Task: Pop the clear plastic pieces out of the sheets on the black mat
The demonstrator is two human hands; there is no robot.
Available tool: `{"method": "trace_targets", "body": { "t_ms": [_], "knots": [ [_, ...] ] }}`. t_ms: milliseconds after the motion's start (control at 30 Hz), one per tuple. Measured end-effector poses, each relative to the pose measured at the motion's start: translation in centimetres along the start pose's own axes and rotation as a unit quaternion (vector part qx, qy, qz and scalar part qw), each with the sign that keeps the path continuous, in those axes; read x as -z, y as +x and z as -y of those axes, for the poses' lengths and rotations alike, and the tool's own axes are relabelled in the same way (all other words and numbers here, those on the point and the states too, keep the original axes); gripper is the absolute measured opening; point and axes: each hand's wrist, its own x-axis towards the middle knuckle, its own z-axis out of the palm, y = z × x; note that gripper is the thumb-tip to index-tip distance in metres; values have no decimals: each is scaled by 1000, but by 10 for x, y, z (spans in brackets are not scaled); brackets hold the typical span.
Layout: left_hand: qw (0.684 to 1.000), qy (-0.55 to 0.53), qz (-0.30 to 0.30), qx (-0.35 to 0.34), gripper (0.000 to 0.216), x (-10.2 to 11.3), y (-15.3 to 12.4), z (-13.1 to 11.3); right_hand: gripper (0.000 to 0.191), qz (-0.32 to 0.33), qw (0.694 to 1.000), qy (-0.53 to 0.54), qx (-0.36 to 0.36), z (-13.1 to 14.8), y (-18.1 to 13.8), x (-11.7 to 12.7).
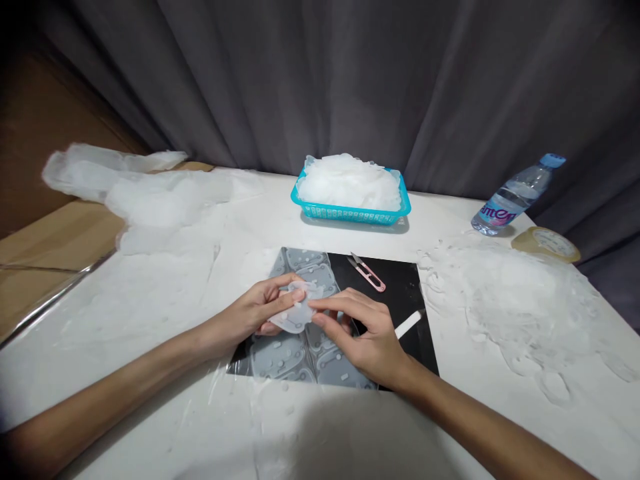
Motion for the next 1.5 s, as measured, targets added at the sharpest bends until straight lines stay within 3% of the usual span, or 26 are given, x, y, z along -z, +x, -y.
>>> {"method": "trace_targets", "body": {
  "t_ms": [333,633,733,967,1167,1500],
  "knots": [
    [999,6,28,25,37,5,0,0,13,-8,1000,6,18,-3,-2,-2],
    [994,49,88,51,33,8,-2,-5,8,-12,1000,-11,13,-1,-1,-1],
    [994,54,87,44,32,7,-2,-7,7,-14,1000,-10,-10,-1,-2,-1],
    [1000,-5,13,23,32,5,1,-3,16,-4,995,7,-103,-2,-1,-1],
    [999,0,32,1,30,4,1,-4,23,-19,979,94,-177,-7,-3,-5],
    [997,1,62,-37,33,5,0,-3,22,-36,974,162,-157,-14,-3,-6]
  ]
}}
